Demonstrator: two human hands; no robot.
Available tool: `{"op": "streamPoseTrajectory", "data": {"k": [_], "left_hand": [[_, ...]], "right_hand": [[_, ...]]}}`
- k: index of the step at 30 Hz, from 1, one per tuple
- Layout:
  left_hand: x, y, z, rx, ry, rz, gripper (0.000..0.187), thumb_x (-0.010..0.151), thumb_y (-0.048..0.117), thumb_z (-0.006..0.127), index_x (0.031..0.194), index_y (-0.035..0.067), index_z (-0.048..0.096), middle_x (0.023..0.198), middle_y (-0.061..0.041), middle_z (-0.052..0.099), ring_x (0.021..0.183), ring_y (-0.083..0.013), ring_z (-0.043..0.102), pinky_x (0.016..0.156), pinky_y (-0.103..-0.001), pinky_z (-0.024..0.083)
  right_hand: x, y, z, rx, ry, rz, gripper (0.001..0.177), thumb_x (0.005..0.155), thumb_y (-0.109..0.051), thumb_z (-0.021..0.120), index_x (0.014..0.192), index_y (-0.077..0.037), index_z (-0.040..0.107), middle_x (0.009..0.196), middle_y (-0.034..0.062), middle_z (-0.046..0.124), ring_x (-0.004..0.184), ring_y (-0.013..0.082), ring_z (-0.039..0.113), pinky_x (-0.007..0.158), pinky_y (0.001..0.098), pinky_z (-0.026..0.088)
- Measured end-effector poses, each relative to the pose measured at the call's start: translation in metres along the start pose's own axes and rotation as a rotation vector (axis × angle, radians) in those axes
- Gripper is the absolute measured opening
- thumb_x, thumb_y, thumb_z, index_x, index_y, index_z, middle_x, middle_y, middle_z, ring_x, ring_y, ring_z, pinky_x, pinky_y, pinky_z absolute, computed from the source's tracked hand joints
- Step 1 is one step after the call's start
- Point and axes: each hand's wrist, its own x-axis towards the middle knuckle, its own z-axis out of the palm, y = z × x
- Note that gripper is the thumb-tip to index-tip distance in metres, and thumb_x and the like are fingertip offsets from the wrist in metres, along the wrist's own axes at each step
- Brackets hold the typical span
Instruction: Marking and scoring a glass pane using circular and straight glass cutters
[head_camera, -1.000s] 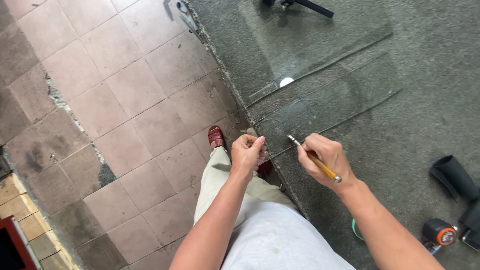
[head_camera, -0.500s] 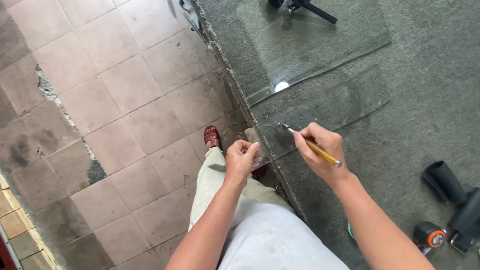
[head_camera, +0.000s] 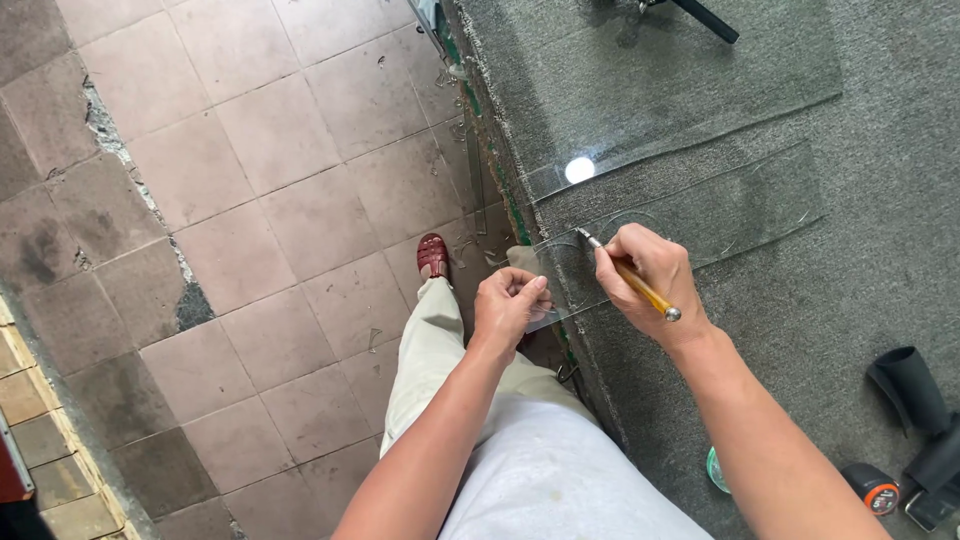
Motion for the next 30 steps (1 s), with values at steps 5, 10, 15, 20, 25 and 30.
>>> {"op": "streamPoseTrajectory", "data": {"k": [5, 10, 15, 20, 25, 30], "left_hand": [[-0.001, 0.001, 0.001, -0.005, -0.003, -0.015, 0.016, 0.092, 0.015, 0.074, 0.096, 0.000, 0.070, 0.081, -0.015, 0.077, 0.069, -0.0183, 0.077, 0.063, -0.028, 0.065], [0.006, -0.005, 0.002, -0.092, -0.037, -0.058, 0.021, 0.094, 0.012, 0.071, 0.108, -0.003, 0.068, 0.093, -0.020, 0.078, 0.075, -0.0232, 0.078, 0.066, -0.032, 0.067], [-0.002, 0.003, 0.000, -0.125, -0.055, -0.054, 0.022, 0.095, 0.010, 0.069, 0.111, -0.005, 0.067, 0.093, -0.019, 0.078, 0.075, -0.0222, 0.078, 0.066, -0.031, 0.067], [-0.014, -0.003, -0.011, -0.147, -0.054, -0.049, 0.017, 0.095, 0.009, 0.071, 0.106, -0.003, 0.068, 0.090, -0.020, 0.078, 0.074, -0.0232, 0.078, 0.066, -0.033, 0.067], [0.007, -0.026, -0.026, -0.183, -0.049, -0.063, 0.021, 0.095, 0.013, 0.072, 0.109, -0.003, 0.067, 0.093, -0.019, 0.078, 0.080, -0.0236, 0.079, 0.067, -0.031, 0.067], [-0.019, 0.002, -0.039, -0.152, -0.104, -0.067, 0.026, 0.093, 0.018, 0.075, 0.110, 0.001, 0.069, 0.095, -0.015, 0.078, 0.082, -0.0208, 0.078, 0.070, -0.029, 0.066]], "right_hand": [[-0.001, 0.006, 0.001, -0.006, -0.017, -0.014, 0.025, 0.094, -0.006, 0.073, 0.075, -0.004, 0.057, 0.069, 0.0143, 0.064, 0.058, 0.0329, 0.061, 0.052, 0.0363, 0.047], [-0.016, 0.000, -0.003, 0.021, -0.022, 0.033, 0.027, 0.094, -0.007, 0.069, 0.069, -0.008, 0.057, 0.062, 0.0103, 0.061, 0.053, 0.0248, 0.057, 0.051, 0.0332, 0.046], [-0.029, -0.014, -0.029, 0.011, 0.007, 0.115, 0.014, 0.094, -0.006, 0.066, 0.080, -0.005, 0.064, 0.077, 0.0135, 0.068, 0.071, 0.0283, 0.064, 0.066, 0.0378, 0.050], [-0.048, 0.039, -0.045, -0.347, 0.003, 0.004, 0.071, 0.109, -0.052, 0.028, 0.136, 0.006, 0.060, 0.141, 0.0315, 0.058, 0.137, 0.0476, 0.050, 0.116, 0.0538, 0.039], [-0.056, 0.062, -0.033, -0.587, -0.309, 0.260, 0.086, 0.069, 0.003, 0.054, 0.154, 0.011, 0.043, 0.162, 0.0347, 0.035, 0.149, 0.0503, 0.033, 0.124, 0.0611, 0.021], [-0.051, 0.075, -0.049, -0.393, -0.264, 0.299, 0.073, 0.074, 0.003, 0.054, 0.147, 0.007, 0.054, 0.155, 0.0331, 0.045, 0.143, 0.0494, 0.042, 0.119, 0.0580, 0.032]]}}
